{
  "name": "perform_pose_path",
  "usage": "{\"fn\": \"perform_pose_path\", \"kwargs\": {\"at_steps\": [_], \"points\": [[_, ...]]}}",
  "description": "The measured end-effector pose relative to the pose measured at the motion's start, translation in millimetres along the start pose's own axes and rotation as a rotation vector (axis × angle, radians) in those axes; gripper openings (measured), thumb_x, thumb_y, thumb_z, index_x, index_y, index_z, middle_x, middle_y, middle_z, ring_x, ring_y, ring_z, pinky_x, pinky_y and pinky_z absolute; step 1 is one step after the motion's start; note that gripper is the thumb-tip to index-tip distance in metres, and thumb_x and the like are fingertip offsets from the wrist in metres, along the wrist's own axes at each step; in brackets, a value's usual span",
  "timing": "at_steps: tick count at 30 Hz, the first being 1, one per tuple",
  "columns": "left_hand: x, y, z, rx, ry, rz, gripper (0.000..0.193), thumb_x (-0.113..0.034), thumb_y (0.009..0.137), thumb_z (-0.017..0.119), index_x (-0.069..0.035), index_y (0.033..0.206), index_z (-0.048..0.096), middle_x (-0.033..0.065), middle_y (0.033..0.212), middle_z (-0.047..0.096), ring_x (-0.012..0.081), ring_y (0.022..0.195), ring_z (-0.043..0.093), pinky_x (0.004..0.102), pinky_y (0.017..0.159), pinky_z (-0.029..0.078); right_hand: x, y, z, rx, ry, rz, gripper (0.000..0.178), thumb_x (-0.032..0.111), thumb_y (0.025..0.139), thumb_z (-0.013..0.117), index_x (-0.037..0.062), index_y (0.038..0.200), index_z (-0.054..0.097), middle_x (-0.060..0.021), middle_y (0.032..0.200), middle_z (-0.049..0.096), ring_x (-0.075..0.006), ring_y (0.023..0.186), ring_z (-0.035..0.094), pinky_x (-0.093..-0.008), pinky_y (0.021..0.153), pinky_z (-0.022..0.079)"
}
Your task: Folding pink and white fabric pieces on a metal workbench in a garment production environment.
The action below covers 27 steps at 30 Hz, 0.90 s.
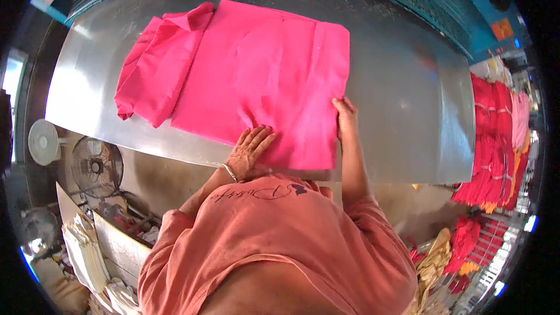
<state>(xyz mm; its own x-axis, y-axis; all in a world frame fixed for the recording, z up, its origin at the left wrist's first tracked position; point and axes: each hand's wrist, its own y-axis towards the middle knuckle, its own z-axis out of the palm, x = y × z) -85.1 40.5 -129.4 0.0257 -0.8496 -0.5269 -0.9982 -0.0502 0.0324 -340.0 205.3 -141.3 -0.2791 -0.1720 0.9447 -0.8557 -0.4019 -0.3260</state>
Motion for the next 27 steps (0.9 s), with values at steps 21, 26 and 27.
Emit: {"fn": "perform_pose_path", "kwargs": {"at_steps": [21,26,27], "points": [[144,-123,-52,-1.596,-0.529,-0.876,0.040,-0.027,0.082,0.059,-0.001,0.112,0.051,0.0033,0.076,0.055,0.0108,0.060,0.050,0.0221,0.053,0.043,-19,27,205,0.353,-1.157,-1.181,0.042,0.028,0.080,0.056,0.0120,0.119,0.049,-0.0048,0.130,0.040,-0.0230,0.123,0.033,-0.0410,0.097,0.028],[188,-96,-93,-1.192,-0.701,-0.860,0.040,-0.013,0.074,0.062,0.000,0.109,0.048,0.0034,0.069,0.053,0.0121,0.060,0.051,0.0266,0.051,0.043,-15,29,180,0.345,-1.208,-1.129,0.044,0.029,0.080,0.056,0.0134,0.120,0.048,-0.0041,0.131,0.040,-0.0235,0.123,0.033,-0.0411,0.098,0.028],[191,-86,-86,-1.266,-0.594,-0.786,0.032,-0.005,0.072,0.059,0.000,0.103,0.049,0.0022,0.065,0.050,0.0110,0.056,0.047,0.0253,0.048,0.040,-12,32,179,0.336,-1.209,-1.131,0.044,0.029,0.080,0.056,0.0134,0.120,0.048,-0.0041,0.131,0.040,-0.0235,0.123,0.033,-0.0411,0.098,0.028]]}}
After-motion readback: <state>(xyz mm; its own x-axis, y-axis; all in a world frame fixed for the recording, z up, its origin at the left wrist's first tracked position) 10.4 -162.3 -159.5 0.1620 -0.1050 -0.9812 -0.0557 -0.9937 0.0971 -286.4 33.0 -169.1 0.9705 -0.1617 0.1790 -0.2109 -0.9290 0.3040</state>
